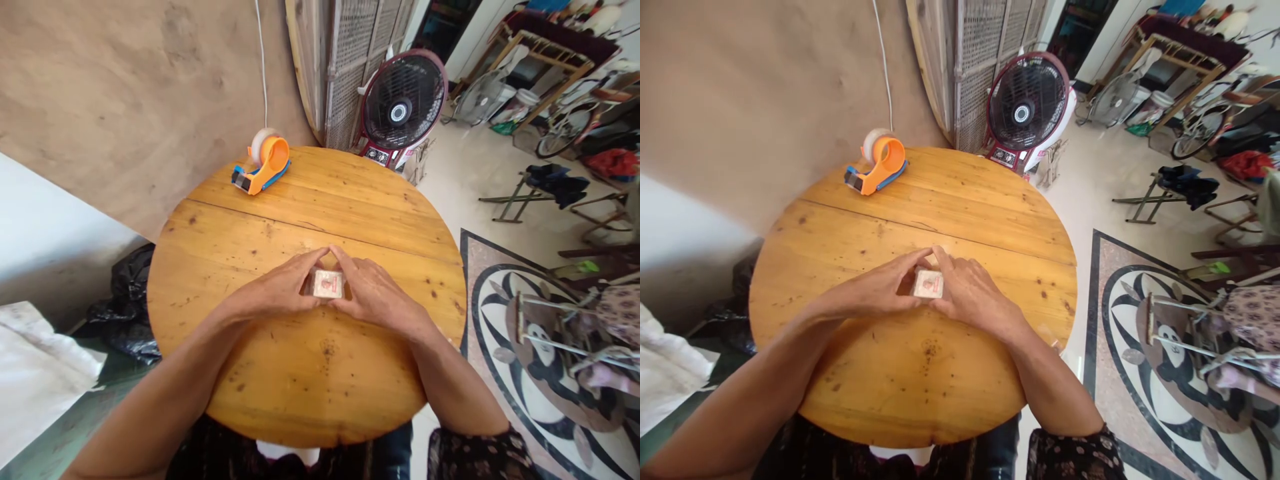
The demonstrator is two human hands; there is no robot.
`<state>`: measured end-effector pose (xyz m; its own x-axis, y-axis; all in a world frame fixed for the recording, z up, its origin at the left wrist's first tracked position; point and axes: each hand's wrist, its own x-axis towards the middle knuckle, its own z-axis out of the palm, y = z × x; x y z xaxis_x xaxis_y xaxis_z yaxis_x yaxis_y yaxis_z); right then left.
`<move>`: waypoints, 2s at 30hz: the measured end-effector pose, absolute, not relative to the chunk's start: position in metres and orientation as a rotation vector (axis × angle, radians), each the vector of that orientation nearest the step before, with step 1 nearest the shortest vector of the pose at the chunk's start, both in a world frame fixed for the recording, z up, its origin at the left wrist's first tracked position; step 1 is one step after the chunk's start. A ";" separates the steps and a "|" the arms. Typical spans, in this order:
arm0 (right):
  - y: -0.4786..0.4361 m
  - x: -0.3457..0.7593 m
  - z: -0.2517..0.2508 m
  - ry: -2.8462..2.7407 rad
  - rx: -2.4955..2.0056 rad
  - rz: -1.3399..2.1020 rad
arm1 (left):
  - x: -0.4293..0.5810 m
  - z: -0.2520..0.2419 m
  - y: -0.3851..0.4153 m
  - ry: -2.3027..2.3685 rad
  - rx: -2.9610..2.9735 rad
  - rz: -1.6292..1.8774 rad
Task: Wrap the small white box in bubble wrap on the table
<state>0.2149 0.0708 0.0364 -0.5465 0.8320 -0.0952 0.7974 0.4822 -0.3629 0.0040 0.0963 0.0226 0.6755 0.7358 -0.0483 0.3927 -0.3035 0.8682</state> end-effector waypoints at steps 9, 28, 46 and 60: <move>0.083 0.222 0.026 -2.523 -1.456 0.551 | 0.009 0.008 0.099 1.069 2.020 0.499; 0.091 0.220 0.031 -2.589 -1.461 0.553 | 0.005 0.015 0.101 1.137 1.976 0.375; 0.101 0.244 0.034 -2.669 -1.424 0.741 | -0.021 0.037 0.109 1.115 1.994 -0.001; 0.103 0.232 0.034 -2.567 -1.387 0.786 | -0.005 0.021 0.110 1.118 2.155 0.060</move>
